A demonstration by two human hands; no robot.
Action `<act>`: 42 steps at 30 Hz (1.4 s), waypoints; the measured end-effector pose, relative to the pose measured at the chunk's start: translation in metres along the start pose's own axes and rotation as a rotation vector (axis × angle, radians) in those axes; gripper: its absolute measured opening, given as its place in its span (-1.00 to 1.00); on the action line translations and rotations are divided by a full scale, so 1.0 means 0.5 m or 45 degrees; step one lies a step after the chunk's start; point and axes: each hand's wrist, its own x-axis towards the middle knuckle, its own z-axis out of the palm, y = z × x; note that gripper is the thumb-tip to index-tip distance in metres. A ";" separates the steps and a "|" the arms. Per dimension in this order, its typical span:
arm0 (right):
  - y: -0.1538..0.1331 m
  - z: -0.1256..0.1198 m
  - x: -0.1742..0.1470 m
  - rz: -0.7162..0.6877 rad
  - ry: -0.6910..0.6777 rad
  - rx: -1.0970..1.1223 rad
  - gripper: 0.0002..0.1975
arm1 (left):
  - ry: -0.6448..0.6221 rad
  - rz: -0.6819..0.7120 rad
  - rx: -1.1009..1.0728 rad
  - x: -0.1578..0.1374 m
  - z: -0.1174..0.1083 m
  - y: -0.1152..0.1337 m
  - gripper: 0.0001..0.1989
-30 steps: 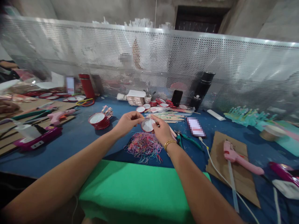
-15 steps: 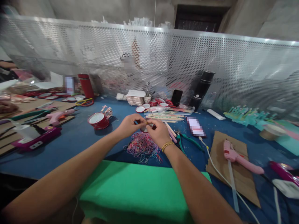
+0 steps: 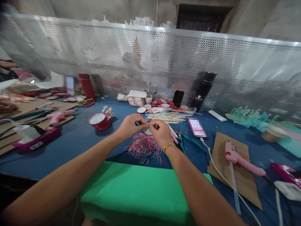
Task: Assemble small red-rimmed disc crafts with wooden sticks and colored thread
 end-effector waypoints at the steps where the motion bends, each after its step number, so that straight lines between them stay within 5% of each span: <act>1: 0.001 0.001 0.000 0.017 -0.003 0.031 -0.79 | 0.011 -0.015 -0.028 0.000 0.000 0.001 -0.89; 9: 0.000 -0.004 0.007 0.027 0.057 -0.023 -0.87 | -0.199 -0.222 -0.683 0.001 -0.009 0.021 -0.80; 15: 0.020 -0.022 0.028 0.070 0.152 -0.066 -0.87 | -0.087 -0.266 -1.104 0.004 -0.043 0.044 -0.76; 25: -0.007 0.000 0.002 0.004 -0.050 0.236 -0.79 | -0.056 -0.298 -0.711 0.001 -0.021 0.042 -0.36; 32: 0.019 -0.013 0.016 -0.035 0.120 0.214 -0.51 | -0.001 -0.209 -0.678 0.011 -0.030 0.012 -0.28; 36: 0.026 -0.012 0.018 0.088 0.228 0.230 -0.34 | -0.089 -0.161 -0.648 0.009 -0.023 0.004 -0.32; 42: 0.022 0.008 0.013 0.291 0.130 0.528 -0.34 | -0.107 -0.091 -0.591 0.004 -0.002 0.002 -0.31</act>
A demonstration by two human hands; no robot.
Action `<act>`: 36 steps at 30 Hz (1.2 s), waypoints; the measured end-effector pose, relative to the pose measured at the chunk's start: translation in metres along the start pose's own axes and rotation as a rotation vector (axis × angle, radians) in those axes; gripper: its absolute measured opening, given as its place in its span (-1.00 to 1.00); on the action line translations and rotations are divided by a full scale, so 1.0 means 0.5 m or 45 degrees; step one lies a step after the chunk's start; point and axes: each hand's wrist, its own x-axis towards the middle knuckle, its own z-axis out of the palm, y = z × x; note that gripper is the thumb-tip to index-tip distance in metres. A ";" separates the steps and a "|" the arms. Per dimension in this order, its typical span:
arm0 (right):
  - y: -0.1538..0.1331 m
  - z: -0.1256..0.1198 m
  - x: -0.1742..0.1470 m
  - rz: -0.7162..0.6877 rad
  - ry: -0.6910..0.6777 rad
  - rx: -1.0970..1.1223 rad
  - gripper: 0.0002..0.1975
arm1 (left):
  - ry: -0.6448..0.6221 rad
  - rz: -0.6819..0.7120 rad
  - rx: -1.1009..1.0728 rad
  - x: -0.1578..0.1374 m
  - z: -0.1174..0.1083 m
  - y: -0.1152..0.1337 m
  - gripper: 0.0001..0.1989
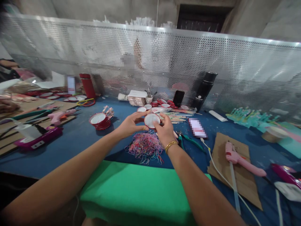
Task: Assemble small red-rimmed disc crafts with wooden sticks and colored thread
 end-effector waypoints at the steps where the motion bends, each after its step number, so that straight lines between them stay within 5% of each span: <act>1: 0.001 0.003 -0.002 0.014 -0.010 0.042 -0.36 | -0.003 0.002 0.003 -0.001 0.004 -0.005 -0.29; 9: -0.005 0.008 -0.008 0.022 -0.032 0.129 -0.39 | 0.009 -0.047 -0.143 -0.006 0.012 -0.018 -0.14; 36: -0.042 0.023 -0.030 0.111 -0.067 0.472 -0.58 | -0.058 0.068 -0.164 -0.001 0.010 -0.040 -0.24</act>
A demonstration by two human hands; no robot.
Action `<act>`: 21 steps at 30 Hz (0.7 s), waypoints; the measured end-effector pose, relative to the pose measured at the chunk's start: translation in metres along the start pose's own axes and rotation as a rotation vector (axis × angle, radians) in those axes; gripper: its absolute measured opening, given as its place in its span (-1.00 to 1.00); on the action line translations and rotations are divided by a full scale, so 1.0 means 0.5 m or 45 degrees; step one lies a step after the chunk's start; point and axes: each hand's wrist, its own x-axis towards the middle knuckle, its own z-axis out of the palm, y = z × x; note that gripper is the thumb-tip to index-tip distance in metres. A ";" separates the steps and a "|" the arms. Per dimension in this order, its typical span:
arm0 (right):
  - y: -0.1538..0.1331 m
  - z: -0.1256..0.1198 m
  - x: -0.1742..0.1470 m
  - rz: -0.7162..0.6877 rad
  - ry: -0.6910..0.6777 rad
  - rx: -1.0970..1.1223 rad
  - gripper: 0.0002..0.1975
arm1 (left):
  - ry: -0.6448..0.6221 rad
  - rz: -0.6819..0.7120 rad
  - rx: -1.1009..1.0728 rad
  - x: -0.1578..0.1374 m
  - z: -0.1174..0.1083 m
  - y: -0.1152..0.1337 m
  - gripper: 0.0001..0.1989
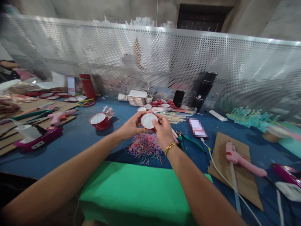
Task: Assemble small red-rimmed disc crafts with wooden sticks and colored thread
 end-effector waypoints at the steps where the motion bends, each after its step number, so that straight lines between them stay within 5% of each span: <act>1: -0.001 0.001 0.000 0.014 0.003 0.008 -0.60 | 0.001 0.006 0.021 0.000 -0.001 -0.002 -0.24; 21: 0.026 -0.026 0.019 -0.215 0.013 -0.416 -0.66 | -0.034 0.038 0.334 -0.004 0.007 0.021 -0.22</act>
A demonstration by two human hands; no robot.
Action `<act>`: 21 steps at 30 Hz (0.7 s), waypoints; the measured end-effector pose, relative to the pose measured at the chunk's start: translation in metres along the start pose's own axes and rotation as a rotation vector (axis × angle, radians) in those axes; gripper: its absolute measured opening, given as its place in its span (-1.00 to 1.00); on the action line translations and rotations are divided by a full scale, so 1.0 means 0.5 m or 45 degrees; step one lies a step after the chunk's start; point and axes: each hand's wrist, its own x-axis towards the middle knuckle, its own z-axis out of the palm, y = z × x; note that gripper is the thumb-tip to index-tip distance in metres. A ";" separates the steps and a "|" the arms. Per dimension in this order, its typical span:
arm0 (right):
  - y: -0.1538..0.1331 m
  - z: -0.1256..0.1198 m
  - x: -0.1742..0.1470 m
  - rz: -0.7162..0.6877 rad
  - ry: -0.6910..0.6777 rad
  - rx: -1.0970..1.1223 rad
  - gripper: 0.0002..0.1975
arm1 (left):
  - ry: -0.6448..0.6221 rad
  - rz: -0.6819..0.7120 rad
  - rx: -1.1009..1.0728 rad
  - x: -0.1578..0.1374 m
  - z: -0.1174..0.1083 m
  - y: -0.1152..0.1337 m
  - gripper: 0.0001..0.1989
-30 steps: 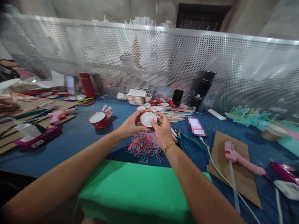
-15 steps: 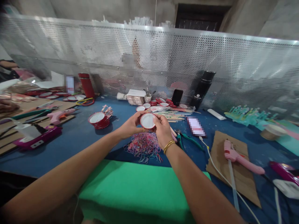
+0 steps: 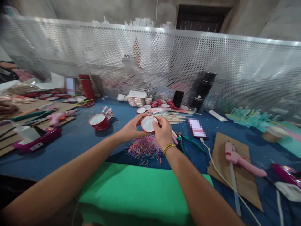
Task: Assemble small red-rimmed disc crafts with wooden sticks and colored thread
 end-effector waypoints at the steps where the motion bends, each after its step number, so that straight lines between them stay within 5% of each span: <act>1: 0.000 0.000 0.000 -0.012 0.004 -0.011 -0.67 | 0.002 0.002 0.007 0.000 0.000 0.001 -0.22; 21: -0.012 0.004 -0.003 0.085 0.048 0.198 -0.68 | 0.086 -0.059 -0.066 0.002 0.007 -0.003 -0.23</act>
